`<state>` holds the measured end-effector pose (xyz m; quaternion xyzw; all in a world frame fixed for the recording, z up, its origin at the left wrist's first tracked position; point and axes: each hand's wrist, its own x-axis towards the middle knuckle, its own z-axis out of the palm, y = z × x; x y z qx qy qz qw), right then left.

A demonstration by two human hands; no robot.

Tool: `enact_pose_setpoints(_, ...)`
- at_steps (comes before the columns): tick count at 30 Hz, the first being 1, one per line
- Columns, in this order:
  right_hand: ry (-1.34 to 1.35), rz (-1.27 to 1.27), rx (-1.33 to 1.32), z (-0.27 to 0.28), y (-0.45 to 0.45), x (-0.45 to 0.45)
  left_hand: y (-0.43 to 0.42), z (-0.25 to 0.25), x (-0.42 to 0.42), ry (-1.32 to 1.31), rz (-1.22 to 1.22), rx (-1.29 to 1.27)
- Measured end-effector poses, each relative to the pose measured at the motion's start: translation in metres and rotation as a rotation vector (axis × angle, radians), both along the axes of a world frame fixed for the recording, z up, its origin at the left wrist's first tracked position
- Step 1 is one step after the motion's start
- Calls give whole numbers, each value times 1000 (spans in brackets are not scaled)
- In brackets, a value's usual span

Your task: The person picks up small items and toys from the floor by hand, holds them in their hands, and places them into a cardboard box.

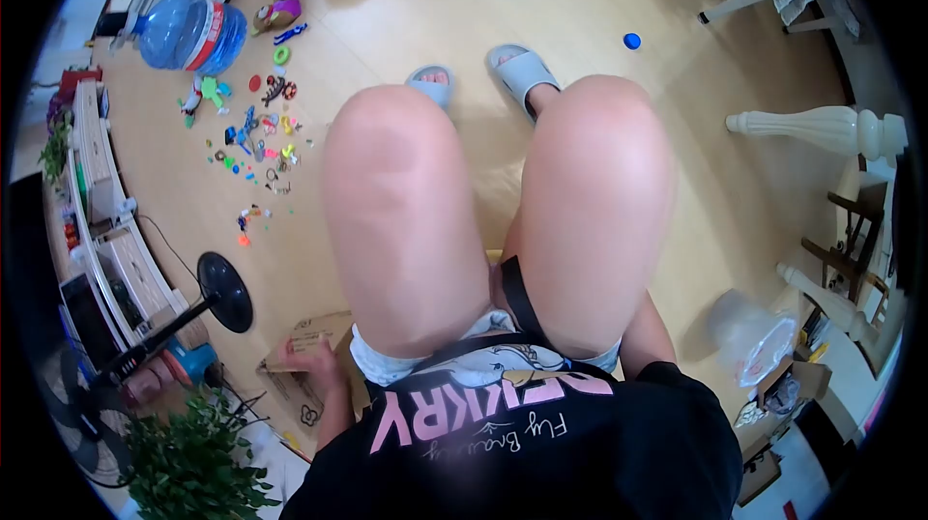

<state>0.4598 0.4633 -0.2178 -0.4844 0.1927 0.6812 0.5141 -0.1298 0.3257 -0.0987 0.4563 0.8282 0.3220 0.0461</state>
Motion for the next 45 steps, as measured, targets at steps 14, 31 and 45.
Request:
enact_pose_setpoints(14,-69,-115,-94,-37,37,73,555,-34,281,-1534,-700,-524)
enact_pose_setpoints(31,-309,189,169,-11,275,199,611,-126,523,-1598,-958,-1215)
enact_pose_setpoints(45,-247,96,-46,-98,342,214,648,-195,591,-1242,-918,-1367)
